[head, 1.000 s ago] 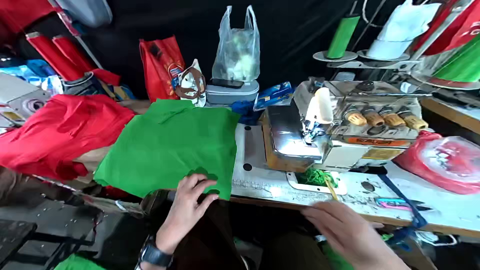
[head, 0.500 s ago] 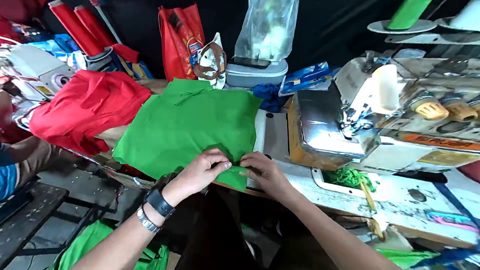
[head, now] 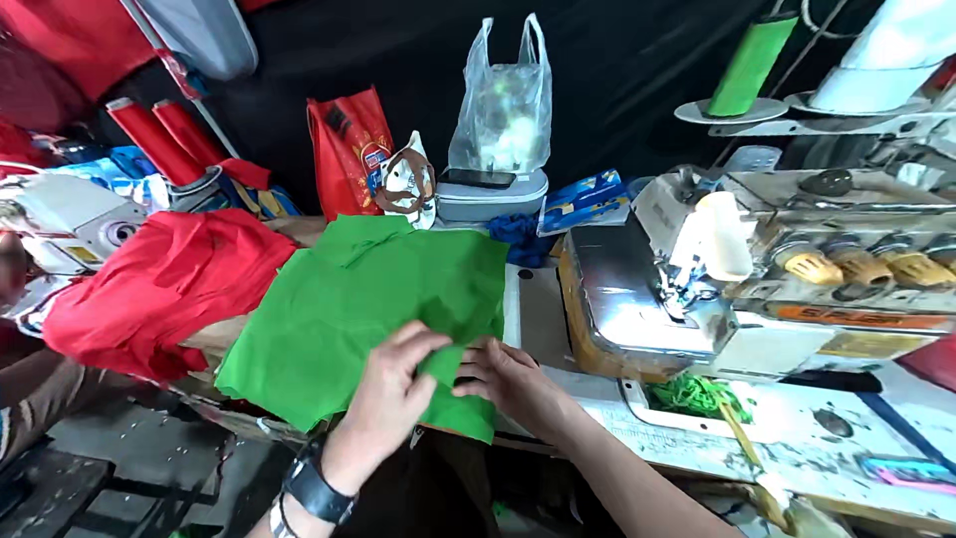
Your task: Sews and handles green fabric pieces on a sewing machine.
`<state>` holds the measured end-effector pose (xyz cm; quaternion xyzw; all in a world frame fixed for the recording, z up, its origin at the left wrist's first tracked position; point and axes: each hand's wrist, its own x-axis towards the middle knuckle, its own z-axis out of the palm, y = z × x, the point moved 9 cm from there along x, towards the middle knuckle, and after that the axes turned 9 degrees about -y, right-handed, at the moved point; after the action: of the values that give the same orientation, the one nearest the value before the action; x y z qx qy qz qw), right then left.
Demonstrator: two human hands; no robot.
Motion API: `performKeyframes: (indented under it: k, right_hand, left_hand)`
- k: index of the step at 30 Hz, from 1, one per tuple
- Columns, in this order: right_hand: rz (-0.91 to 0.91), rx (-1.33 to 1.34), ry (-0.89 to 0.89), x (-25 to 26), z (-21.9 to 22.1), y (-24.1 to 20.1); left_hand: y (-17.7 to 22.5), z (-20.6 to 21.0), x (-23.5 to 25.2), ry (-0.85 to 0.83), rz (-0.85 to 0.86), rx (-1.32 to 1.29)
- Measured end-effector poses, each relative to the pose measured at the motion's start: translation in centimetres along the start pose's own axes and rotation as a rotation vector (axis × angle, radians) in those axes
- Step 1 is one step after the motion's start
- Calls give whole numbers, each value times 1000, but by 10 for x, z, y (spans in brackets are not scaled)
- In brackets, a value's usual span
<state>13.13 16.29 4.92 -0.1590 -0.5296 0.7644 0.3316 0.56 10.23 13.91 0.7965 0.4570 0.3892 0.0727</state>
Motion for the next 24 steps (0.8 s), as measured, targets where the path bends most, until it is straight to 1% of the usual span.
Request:
performKeyframes:
  k: [1, 2, 5, 6, 8, 10, 11, 13, 15, 17, 19, 20, 22, 24]
  right_hand:
    - [21, 69, 7, 4, 1, 1]
    - [28, 77, 60, 9, -3, -2]
    - [50, -52, 309, 29, -33, -18]
    - [48, -74, 355, 41, -44, -21]
    - [59, -64, 382, 65, -62, -28]
    - [29, -12, 433, 89, -77, -39]
    - [-14, 21, 461, 100, -87, -44]
    - [-135, 99, 520, 114, -112, -45]
    - [-225, 180, 524, 121, -126, -41]
    - [-240, 275, 521, 122, -125, -36]
    - [-225, 301, 515, 122, -124, -36]
    - [-219, 306, 515, 122, -124, -36]
    - [-229, 271, 548, 120, -123, -37]
    - [-252, 157, 596, 116, -119, -39]
  left_hand:
    - [5, 8, -5, -22, 30, 40]
    - [9, 16, -11, -37, 54, 89]
    - [12, 33, -26, -61, 85, 205]
    - [10, 36, -30, -56, 72, 206]
    - [-3, 32, -33, -15, 5, 107]
    - [-20, 21, -30, 33, -74, -62]
    - [-31, 14, -30, 50, -146, -146]
    - [-62, -6, -36, 127, -412, -316]
    - [-103, -29, -52, 315, -665, -538]
    - [-144, -45, -78, 533, -832, -781]
    - [-174, -54, -101, 689, -938, -965]
    - [-183, -56, -109, 726, -976, -1025]
    - [-185, -56, -112, 736, -1003, -1121]
    - [-178, -55, -113, 759, -1051, -1095]
